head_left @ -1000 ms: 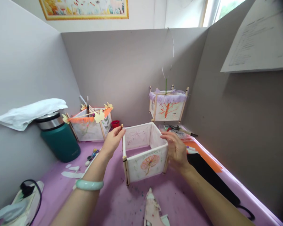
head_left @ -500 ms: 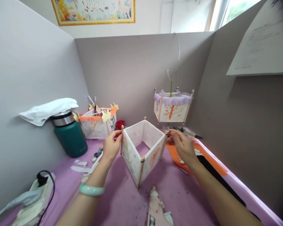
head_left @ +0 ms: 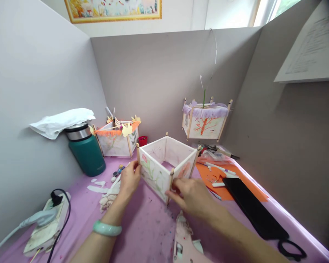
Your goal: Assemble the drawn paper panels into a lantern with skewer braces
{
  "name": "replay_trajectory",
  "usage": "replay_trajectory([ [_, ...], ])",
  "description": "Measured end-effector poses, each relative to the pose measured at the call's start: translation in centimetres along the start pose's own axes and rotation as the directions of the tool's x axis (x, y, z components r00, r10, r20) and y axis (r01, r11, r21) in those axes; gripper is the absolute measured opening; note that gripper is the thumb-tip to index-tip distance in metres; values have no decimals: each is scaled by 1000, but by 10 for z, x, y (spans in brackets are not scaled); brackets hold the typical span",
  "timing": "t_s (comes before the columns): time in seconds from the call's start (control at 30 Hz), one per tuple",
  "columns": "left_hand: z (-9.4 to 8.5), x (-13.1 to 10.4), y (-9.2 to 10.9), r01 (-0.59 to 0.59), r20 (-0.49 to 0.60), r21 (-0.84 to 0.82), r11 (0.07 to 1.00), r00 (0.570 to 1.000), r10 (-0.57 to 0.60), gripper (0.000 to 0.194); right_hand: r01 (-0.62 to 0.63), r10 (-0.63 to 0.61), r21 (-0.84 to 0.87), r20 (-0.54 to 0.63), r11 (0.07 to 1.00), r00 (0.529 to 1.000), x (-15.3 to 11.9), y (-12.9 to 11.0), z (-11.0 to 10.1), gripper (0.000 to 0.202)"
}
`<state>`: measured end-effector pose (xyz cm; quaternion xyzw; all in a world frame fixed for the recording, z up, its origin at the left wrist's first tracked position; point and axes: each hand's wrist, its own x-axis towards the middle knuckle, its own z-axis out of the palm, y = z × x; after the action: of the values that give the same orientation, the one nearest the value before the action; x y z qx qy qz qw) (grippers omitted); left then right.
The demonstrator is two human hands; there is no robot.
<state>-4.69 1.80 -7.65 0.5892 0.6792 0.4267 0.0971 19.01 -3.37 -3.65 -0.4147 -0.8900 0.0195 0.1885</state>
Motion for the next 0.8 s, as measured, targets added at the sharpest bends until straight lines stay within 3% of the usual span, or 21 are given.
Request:
replay_trajectory([
  [0.17, -1, -9, 9, 24, 3, 111, 993, 1000, -24, 27, -212, 195, -83, -177, 974, 965, 12, 38, 9, 28],
  [0.33, 6, -14, 8, -48, 205, 237, 970, 979, -2, 19, -323, 327, -103, 27, 941, 945, 13, 68, 11, 26],
  [0.53, 8, -16, 7, -87, 297, 371, 925, 955, -29, 22, -273, 281, -78, 127, 959, 951, 8, 74, 29, 27],
  [0.8, 0, -18, 20, -115, 299, 455, 883, 954, -30, 23, -221, 223, -34, 100, 975, 970, 8, 80, 26, 28],
])
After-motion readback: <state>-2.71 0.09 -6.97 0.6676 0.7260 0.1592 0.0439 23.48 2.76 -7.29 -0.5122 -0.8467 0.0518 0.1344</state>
